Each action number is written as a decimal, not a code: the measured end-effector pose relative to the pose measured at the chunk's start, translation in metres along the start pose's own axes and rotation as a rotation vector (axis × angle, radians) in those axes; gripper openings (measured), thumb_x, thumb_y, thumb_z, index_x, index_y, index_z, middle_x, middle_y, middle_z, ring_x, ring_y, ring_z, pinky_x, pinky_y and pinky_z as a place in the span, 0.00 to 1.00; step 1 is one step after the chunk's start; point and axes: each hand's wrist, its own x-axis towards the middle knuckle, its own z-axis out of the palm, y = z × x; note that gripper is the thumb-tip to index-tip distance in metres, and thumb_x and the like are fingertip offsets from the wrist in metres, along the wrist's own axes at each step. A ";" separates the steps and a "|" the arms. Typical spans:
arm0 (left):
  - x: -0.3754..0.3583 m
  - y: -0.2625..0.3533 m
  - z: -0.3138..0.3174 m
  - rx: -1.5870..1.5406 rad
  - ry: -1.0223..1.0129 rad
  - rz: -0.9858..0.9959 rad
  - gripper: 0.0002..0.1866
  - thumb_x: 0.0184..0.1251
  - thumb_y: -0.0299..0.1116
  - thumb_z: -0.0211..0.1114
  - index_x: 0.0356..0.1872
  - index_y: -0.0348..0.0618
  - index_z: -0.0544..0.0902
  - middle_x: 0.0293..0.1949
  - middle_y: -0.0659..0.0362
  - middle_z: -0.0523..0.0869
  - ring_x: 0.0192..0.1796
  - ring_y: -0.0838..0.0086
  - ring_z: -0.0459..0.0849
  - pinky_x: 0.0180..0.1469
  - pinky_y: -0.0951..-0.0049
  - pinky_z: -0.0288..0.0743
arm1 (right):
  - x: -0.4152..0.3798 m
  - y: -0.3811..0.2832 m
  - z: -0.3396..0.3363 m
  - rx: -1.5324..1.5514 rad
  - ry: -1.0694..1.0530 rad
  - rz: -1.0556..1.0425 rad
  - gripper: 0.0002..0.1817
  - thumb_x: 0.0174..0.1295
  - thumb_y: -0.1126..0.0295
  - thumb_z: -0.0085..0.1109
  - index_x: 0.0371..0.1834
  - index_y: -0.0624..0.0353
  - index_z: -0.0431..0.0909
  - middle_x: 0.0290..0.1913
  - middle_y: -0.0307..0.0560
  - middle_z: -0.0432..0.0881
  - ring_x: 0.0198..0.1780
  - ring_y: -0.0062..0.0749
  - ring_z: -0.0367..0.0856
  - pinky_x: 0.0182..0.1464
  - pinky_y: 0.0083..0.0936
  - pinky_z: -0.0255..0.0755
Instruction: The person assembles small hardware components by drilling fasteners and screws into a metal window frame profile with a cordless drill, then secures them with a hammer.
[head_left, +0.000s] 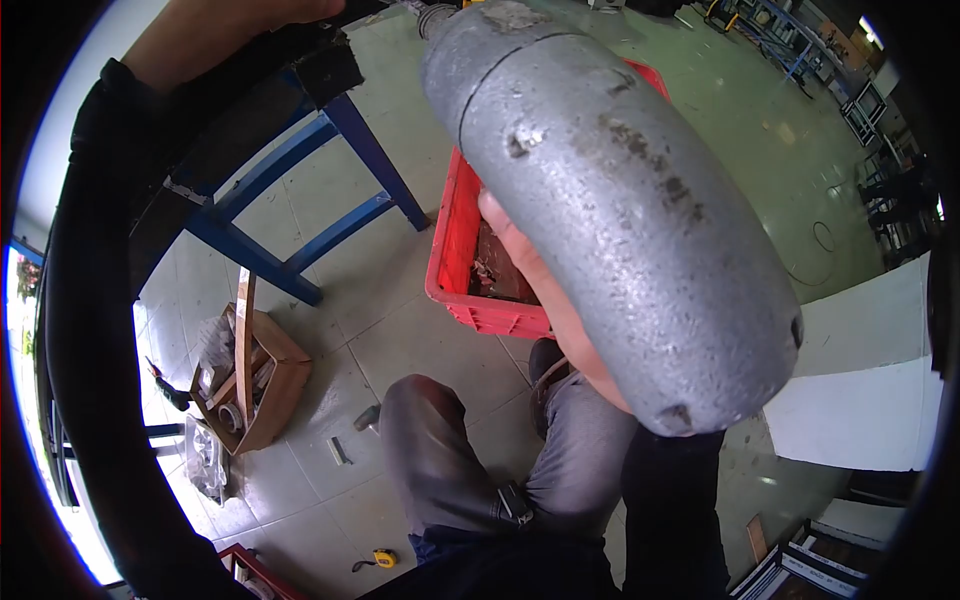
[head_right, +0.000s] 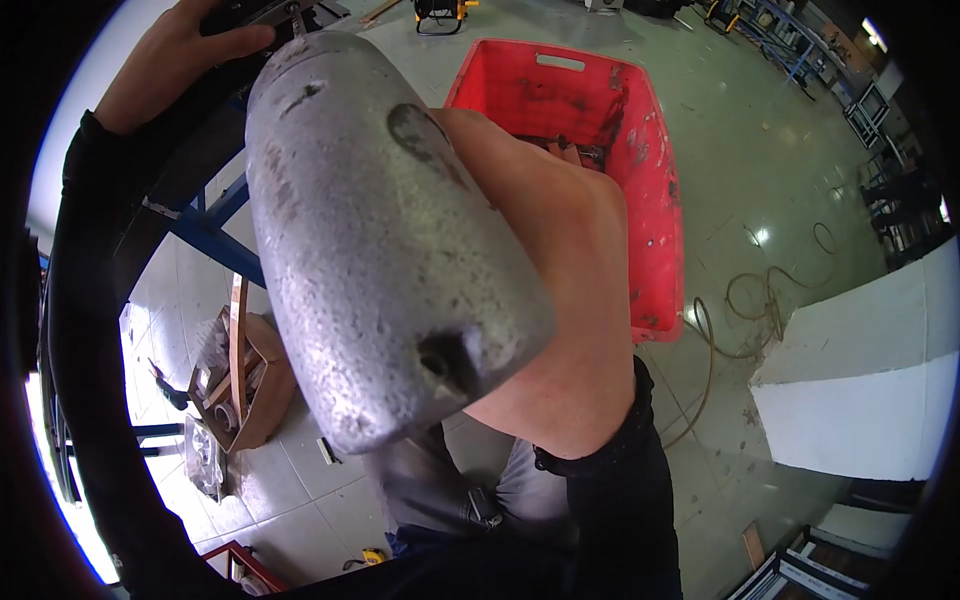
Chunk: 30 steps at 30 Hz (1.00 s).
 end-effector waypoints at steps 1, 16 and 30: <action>0.001 -0.001 0.000 -0.018 -0.014 -0.011 0.24 0.60 0.46 0.75 0.47 0.35 0.86 0.39 0.47 0.90 0.40 0.59 0.87 0.50 0.65 0.79 | 0.002 0.000 -0.002 -0.006 -0.023 0.008 0.17 0.48 0.61 0.83 0.39 0.54 0.89 0.40 0.35 0.91 0.38 0.25 0.90 0.44 0.23 0.83; 0.010 -0.004 -0.011 -0.046 -0.126 -0.083 0.26 0.59 0.49 0.75 0.46 0.34 0.86 0.38 0.46 0.89 0.39 0.58 0.87 0.49 0.64 0.79 | 0.000 -0.002 0.001 -0.045 0.013 0.008 0.15 0.51 0.62 0.82 0.39 0.52 0.89 0.40 0.35 0.91 0.37 0.24 0.90 0.43 0.22 0.83; 0.010 -0.013 -0.010 -0.054 -0.110 -0.047 0.27 0.58 0.51 0.74 0.45 0.32 0.86 0.38 0.44 0.89 0.40 0.57 0.87 0.49 0.63 0.79 | 0.007 -0.030 -0.005 -0.007 -0.095 0.256 0.15 0.56 0.61 0.78 0.42 0.55 0.88 0.42 0.42 0.90 0.41 0.29 0.90 0.46 0.26 0.82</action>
